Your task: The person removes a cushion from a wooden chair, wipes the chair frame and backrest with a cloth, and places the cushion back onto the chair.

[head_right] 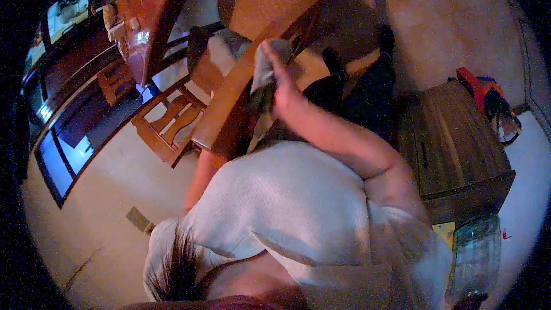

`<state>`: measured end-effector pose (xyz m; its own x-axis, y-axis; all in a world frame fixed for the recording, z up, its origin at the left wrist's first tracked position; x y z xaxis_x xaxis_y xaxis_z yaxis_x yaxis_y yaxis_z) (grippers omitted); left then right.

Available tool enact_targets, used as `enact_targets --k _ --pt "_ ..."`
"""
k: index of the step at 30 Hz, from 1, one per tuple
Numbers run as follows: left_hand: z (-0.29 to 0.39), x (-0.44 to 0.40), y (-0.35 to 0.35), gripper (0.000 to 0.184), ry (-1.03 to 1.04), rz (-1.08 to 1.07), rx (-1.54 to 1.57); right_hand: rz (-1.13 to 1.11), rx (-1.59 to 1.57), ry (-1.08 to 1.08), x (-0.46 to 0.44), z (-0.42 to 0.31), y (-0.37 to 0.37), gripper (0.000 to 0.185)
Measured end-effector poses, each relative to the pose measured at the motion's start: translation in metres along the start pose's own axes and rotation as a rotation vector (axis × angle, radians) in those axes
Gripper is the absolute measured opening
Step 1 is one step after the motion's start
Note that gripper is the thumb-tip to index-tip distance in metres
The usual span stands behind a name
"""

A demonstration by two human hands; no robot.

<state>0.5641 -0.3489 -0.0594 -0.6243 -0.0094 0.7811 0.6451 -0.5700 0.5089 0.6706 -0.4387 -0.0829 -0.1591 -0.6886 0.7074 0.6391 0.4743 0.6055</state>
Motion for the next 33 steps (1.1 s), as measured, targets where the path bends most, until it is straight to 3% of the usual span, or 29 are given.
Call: enact_targets --k 1,8,11,13,15,16,18,19,20,21,24,25,27,28,29,30,31,33 --pt "0.003 0.000 -0.006 0.066 0.101 0.226 0.022 0.001 0.034 0.065 0.024 0.006 0.014 0.056" --pt "-0.001 -0.002 0.000 0.069 -0.083 0.288 0.268 0.003 0.467 0.078 0.039 -0.008 0.005 0.039" --pt "0.009 0.010 0.029 0.072 -0.070 0.231 0.116 -0.113 0.706 -0.112 0.041 -0.030 -0.006 0.039" --pt "0.011 0.012 0.028 0.073 -0.075 0.405 -0.047 -0.033 0.800 -0.124 0.046 -0.053 -0.014 0.044" --pt "0.012 0.015 0.033 0.073 -0.059 0.343 -0.131 0.027 1.016 -0.485 0.039 -0.089 -0.013 0.050" --pt "0.013 0.017 0.036 0.074 -0.045 0.271 -0.222 0.030 1.019 -0.477 0.027 -0.093 -0.011 0.050" --pt "0.014 0.027 0.026 0.075 -0.128 0.261 -0.257 -0.117 1.376 -0.860 0.005 -0.104 0.012 0.057" --pt "0.012 0.030 0.024 0.075 -0.208 0.249 -0.302 -0.119 1.372 -0.858 -0.012 -0.103 0.013 0.057" --pt "0.008 0.032 0.022 0.073 -0.208 0.418 -0.233 -0.272 1.526 -1.041 -0.025 -0.091 0.016 0.054" --pt "0.010 0.033 0.023 0.073 -0.212 0.428 -0.247 -0.431 1.656 -1.227 -0.036 -0.084 0.016 0.051" --pt "0.016 0.039 0.025 0.066 -0.183 0.471 -0.188 -0.327 1.874 -1.082 -0.085 -0.084 -0.012 0.052" --pt "0.019 0.044 0.031 0.062 -0.240 0.478 -0.154 -0.329 1.864 -1.083 -0.106 -0.088 -0.022 0.052" --pt "0.023 0.055 0.034 0.058 -0.298 0.485 -0.131 -0.109 1.815 -1.088 -0.146 -0.109 -0.040 0.057" --pt "0.026 0.060 0.032 0.054 -0.338 0.512 -0.125 -0.138 1.630 -0.887 -0.160 -0.125 -0.043 0.060" --pt "0.025 0.063 0.042 0.051 -0.374 0.532 -0.108 -0.138 1.630 -0.888 -0.173 -0.134 -0.051 0.060" --pt "0.036 0.064 0.054 0.052 -0.271 0.660 -0.322 -0.084 1.635 -0.927 -0.194 -0.142 -0.058 0.061" --pt "0.039 0.060 0.030 0.057 -0.339 0.482 -0.448 -0.032 1.652 -0.956 -0.206 -0.148 -0.064 0.061" --pt "0.043 0.063 0.018 0.062 -0.470 0.500 -0.495 0.003 1.664 -0.927 -0.209 -0.151 -0.063 0.061"
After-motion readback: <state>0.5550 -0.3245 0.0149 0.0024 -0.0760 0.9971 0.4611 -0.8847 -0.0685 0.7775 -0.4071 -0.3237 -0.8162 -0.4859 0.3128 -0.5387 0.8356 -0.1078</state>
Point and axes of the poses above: each hand's wrist, its own x-axis away from the middle knuckle, its own y-axis out of the palm, z = x × y, the point moved 4 cm from there along -x, towards the middle knuckle, and after that the axes turned 3 degrees about -x, right-handed, at the moved point
